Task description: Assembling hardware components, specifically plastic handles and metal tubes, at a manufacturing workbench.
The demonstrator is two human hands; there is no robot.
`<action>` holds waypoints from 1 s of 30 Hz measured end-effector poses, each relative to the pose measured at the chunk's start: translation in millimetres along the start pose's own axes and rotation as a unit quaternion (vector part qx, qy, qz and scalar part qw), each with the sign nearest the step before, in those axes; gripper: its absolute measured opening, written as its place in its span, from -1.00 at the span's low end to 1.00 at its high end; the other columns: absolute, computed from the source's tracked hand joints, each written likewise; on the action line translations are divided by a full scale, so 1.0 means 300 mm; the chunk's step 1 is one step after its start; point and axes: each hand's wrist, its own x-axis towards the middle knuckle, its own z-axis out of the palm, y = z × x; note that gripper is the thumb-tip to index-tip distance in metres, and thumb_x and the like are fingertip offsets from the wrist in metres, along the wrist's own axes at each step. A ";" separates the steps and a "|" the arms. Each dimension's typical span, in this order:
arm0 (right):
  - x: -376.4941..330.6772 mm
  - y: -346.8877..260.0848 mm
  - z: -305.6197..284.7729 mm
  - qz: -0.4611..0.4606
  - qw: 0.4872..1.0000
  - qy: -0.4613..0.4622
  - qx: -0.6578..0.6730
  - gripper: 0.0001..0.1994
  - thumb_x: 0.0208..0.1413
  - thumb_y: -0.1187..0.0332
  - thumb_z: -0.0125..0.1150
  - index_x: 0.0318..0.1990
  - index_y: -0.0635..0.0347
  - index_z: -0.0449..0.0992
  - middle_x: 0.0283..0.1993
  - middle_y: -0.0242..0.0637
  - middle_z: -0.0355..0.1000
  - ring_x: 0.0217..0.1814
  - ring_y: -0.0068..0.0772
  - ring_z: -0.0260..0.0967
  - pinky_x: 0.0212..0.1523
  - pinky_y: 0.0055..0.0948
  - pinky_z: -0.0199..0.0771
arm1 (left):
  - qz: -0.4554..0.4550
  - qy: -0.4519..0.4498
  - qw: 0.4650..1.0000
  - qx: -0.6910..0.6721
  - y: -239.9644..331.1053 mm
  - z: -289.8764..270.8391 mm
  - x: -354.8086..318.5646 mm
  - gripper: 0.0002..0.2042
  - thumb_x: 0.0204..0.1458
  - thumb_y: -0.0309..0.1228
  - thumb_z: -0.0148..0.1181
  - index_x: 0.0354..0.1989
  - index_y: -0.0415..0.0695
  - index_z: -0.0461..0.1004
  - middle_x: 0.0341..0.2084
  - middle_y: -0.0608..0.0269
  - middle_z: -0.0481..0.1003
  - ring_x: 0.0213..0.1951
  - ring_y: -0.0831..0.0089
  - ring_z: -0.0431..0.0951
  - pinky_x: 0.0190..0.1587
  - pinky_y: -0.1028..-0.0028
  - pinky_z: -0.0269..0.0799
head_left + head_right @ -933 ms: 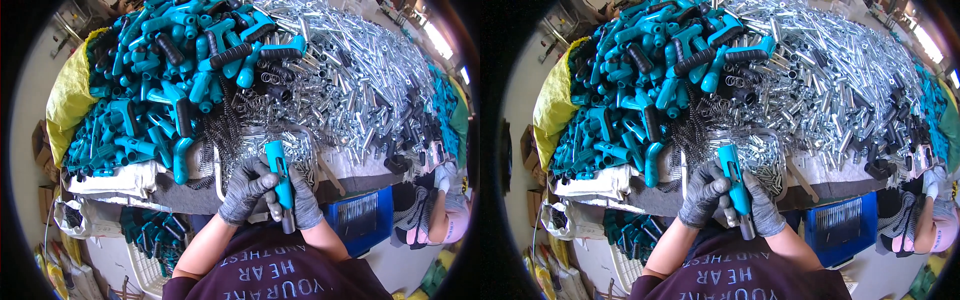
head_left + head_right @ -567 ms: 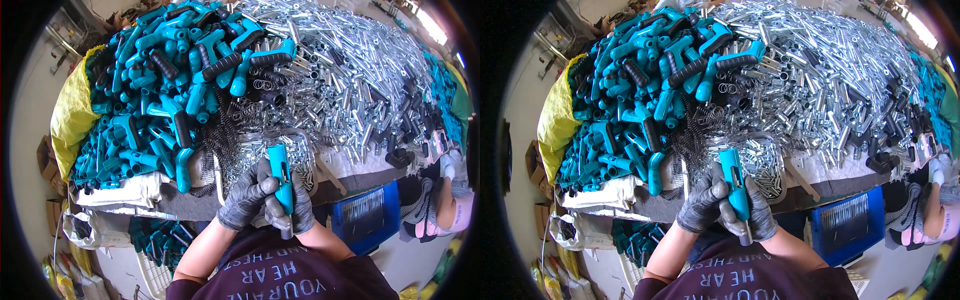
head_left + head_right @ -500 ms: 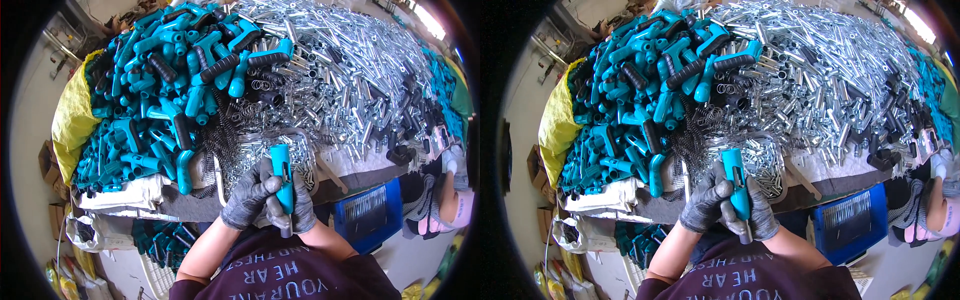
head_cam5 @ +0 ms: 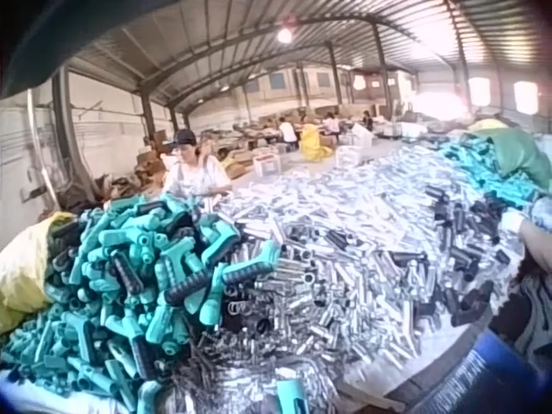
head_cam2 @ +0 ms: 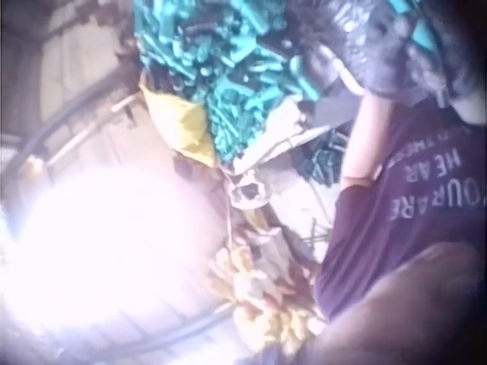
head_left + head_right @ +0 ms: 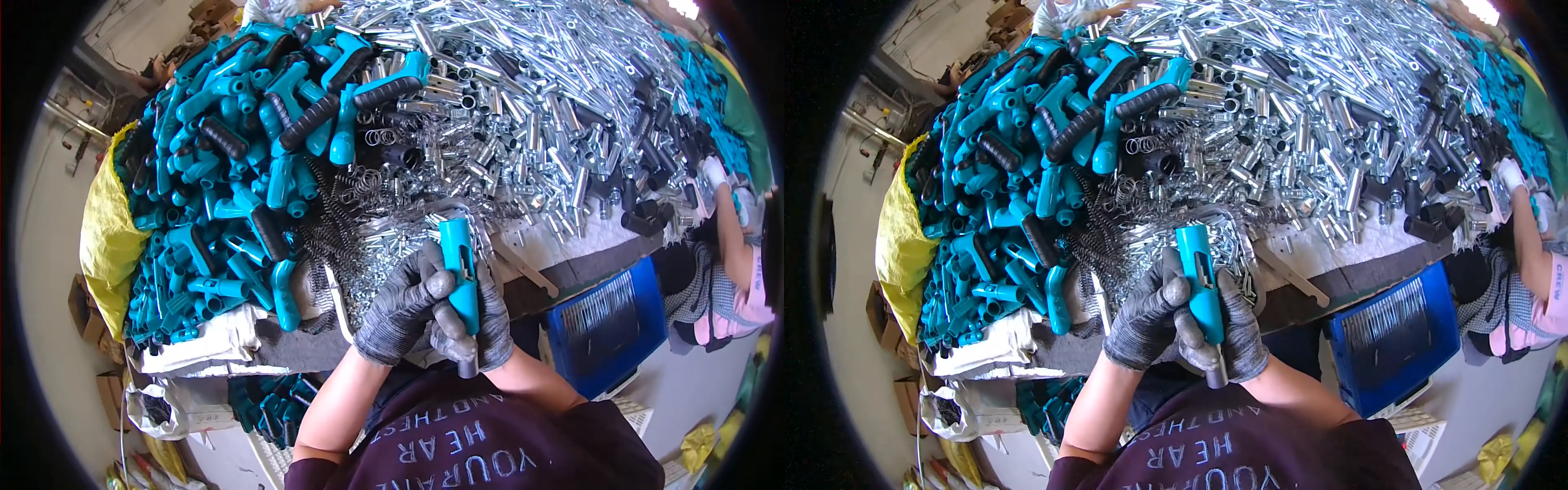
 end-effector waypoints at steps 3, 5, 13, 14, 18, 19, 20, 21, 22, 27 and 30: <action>-0.005 -0.006 -0.003 -0.007 1.000 0.008 -0.013 -0.32 0.23 -0.32 -0.16 0.08 0.17 0.34 -0.47 -0.09 0.48 -0.75 -0.38 0.32 -0.74 -0.50 0.38 | 0.005 0.012 0.999 0.035 -0.009 -0.018 0.007 -0.66 0.08 -0.18 0.33 -0.21 -0.21 0.42 -0.61 0.25 0.54 -0.50 0.51 0.56 -0.32 0.58 0.47; -0.007 -0.012 -0.002 -0.008 1.000 0.008 -0.023 -0.32 0.22 -0.33 -0.16 0.07 0.16 0.34 -0.47 -0.10 0.48 -0.75 -0.38 0.32 -0.74 -0.50 0.38 | -0.050 -0.006 0.998 0.040 -0.007 -0.032 0.011 -0.51 -0.01 -0.15 0.40 -0.03 -0.20 0.38 -0.35 0.23 0.52 -0.32 0.47 0.55 -0.19 0.49 0.48; -0.014 -0.030 0.003 0.008 0.995 0.045 -0.084 -0.25 0.18 -0.39 -0.18 0.26 0.03 0.24 -0.49 -0.11 0.48 -0.78 -0.39 0.27 -0.75 -0.53 0.34 | -0.025 0.014 0.997 0.067 -0.012 -0.014 0.018 -0.56 -0.03 -0.15 0.41 -0.11 -0.15 0.40 -0.23 0.24 0.50 -0.16 0.41 0.52 -0.07 0.37 0.47; -0.015 -0.028 0.004 0.010 0.995 0.049 -0.082 -0.22 0.18 -0.40 -0.19 0.32 0.00 0.21 -0.49 -0.11 0.48 -0.78 -0.39 0.27 -0.75 -0.54 0.33 | -0.016 0.026 0.997 0.073 -0.010 -0.009 0.012 -0.57 -0.03 -0.14 0.41 -0.15 -0.14 0.40 -0.24 0.24 0.50 -0.17 0.42 0.52 -0.08 0.38 0.47; -0.010 -0.038 0.019 -0.005 0.992 0.033 -0.121 -0.25 0.19 -0.37 -0.15 0.30 0.03 0.23 -0.48 -0.14 0.49 -0.75 -0.43 0.30 -0.73 -0.55 0.35 | 0.039 0.041 0.992 0.117 -0.006 0.014 0.003 -0.65 0.09 -0.15 0.32 -0.26 -0.19 0.40 -0.50 0.24 0.52 -0.52 0.53 0.49 -0.37 0.53 0.44; -0.006 -0.048 0.027 -0.057 0.970 0.090 -0.219 -0.26 0.19 -0.35 -0.11 0.26 0.09 0.27 -0.48 -0.16 0.48 -0.75 -0.44 0.29 -0.73 -0.56 0.35 | 0.050 0.036 0.991 0.115 -0.004 0.018 -0.001 -0.67 0.14 -0.16 0.28 -0.30 -0.21 0.41 -0.60 0.24 0.53 -0.66 0.58 0.46 -0.47 0.59 0.41; -0.004 -0.058 0.038 -0.106 0.935 0.148 -0.303 -0.27 0.19 -0.33 -0.07 0.21 0.14 0.30 -0.49 -0.18 0.48 -0.76 -0.45 0.29 -0.73 -0.56 0.35 | 0.068 0.085 0.971 0.211 -0.007 0.026 0.000 -0.63 0.18 -0.10 0.22 -0.31 -0.23 0.40 -0.56 0.22 0.54 -0.61 0.57 0.47 -0.46 0.56 0.41; 0.003 -0.071 0.050 -0.154 0.888 0.202 -0.384 -0.28 0.19 -0.31 -0.03 0.17 0.19 0.34 -0.49 -0.20 0.47 -0.76 -0.46 0.29 -0.73 -0.57 0.35 | 0.137 0.096 0.945 0.281 -0.009 0.030 -0.005 -0.60 0.19 -0.07 0.19 -0.30 -0.24 0.40 -0.56 0.19 0.54 -0.58 0.52 0.49 -0.45 0.52 0.42; 0.006 -0.090 0.064 -0.215 0.891 0.157 -0.368 -0.35 0.16 -0.24 0.11 0.00 0.27 0.40 -0.44 -0.27 0.47 -0.62 -0.50 0.37 -0.59 -0.58 0.42 | 0.187 0.091 0.917 0.339 -0.019 0.039 -0.003 -0.57 0.20 -0.03 0.17 -0.29 -0.26 0.40 -0.55 0.16 0.54 -0.54 0.47 0.50 -0.43 0.47 0.42; 0.023 -0.130 0.122 -0.324 0.784 0.197 -0.492 -0.42 0.15 -0.15 0.19 0.02 0.23 0.40 -0.25 -0.29 0.48 -0.26 -0.47 0.43 -0.22 -0.45 0.47 | 0.138 -0.045 0.870 0.471 -0.089 0.060 0.006 -0.32 0.24 0.16 -0.12 0.23 -0.25 0.23 -0.35 -0.04 0.55 -0.25 0.20 0.58 -0.21 0.29 0.42; 0.011 -0.144 0.140 -0.314 0.842 0.206 -0.387 -0.48 0.22 -0.06 0.16 0.05 0.25 0.42 -0.20 -0.25 0.52 -0.21 -0.47 0.46 -0.19 -0.47 0.51 | -0.050 -0.035 0.930 0.363 -0.104 0.059 0.024 -0.30 0.24 0.20 -0.16 0.23 -0.25 0.24 -0.31 0.00 0.55 -0.23 0.27 0.55 -0.20 0.31 0.41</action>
